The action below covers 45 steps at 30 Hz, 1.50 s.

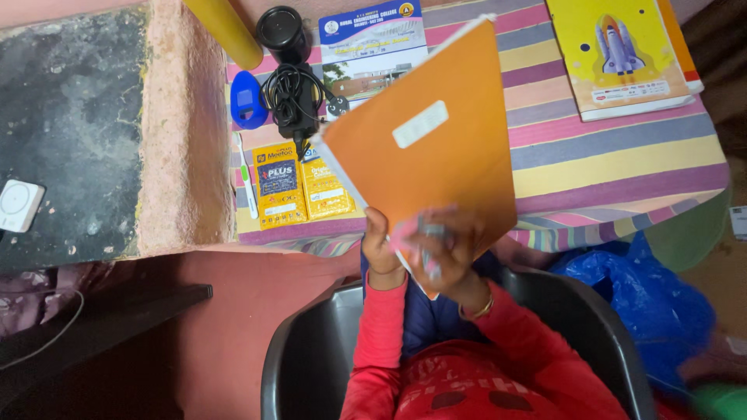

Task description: The person wipes the surfaces of several items on a table using a small cloth. They clean a black container, a blue plastic case, a power adapter, a toothbrush, two yellow boxes, and multiple books and notebooks, placing each item back on the table after wiping.

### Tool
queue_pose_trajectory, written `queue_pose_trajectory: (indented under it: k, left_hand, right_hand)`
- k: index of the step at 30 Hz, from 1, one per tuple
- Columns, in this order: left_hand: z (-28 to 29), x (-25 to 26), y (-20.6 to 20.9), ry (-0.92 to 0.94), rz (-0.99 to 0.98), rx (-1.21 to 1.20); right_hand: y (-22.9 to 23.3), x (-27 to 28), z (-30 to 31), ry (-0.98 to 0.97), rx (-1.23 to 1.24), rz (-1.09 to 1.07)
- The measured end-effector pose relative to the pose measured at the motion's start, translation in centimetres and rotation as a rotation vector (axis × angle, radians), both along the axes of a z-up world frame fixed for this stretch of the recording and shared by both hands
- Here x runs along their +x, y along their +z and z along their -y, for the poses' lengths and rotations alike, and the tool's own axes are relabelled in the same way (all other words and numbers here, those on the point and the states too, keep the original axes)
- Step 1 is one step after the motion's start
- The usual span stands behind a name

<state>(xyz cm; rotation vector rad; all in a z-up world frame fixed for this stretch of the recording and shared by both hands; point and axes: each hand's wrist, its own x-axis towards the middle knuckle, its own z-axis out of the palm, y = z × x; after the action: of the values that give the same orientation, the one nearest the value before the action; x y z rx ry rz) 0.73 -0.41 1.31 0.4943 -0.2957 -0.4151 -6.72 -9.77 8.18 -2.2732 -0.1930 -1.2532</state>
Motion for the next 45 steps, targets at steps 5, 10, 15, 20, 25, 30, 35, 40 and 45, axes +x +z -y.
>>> queue_pose_trajectory:
  k: [5, 10, 15, 20, 25, 30, 35, 40, 45]
  left_hand:
    - [0.6, -0.9, 1.6, 0.056, 0.143, 0.153]
    - [1.2, -0.1, 3.6, 0.041, -0.019, -0.079]
    - [1.7, 0.6, 3.0, 0.012, -0.114, -0.209]
    - [1.9, 0.9, 4.0, 0.042, -0.116, -0.157]
    - [2.6, 1.9, 5.3, 0.051, -0.166, -0.197]
    - [4.0, 4.6, 6.0, -0.019, -0.228, -0.239]
    - [9.9, 7.6, 7.0, 0.118, -0.228, -0.061]
    - [12.8, 13.4, 8.1, 0.075, -0.03, 0.325]
    - [9.9, 20.0, 2.5, 0.396, 0.697, 0.994]
  right_hand:
    - [1.7, 0.9, 1.5, -0.109, 0.008, -0.118]
    - [-6.7, -3.6, 0.5, 0.025, 0.06, 0.046]
    - [-8.6, -5.4, 6.7, -0.351, 0.035, -0.241]
    - [-3.4, -2.7, 9.6, -0.401, 0.209, -0.132]
    - [-3.1, -4.3, 5.4, 0.303, 0.366, -0.23]
    - [-4.4, -6.9, 5.6, 0.004, -0.095, -0.264]
    - [-3.3, -4.6, 7.2, -0.18, -0.1, -0.256]
    - [-4.9, -1.1, 9.1, -0.194, 0.204, -0.214]
    - [-9.0, 4.1, 11.8, 0.009, 0.995, -0.116]
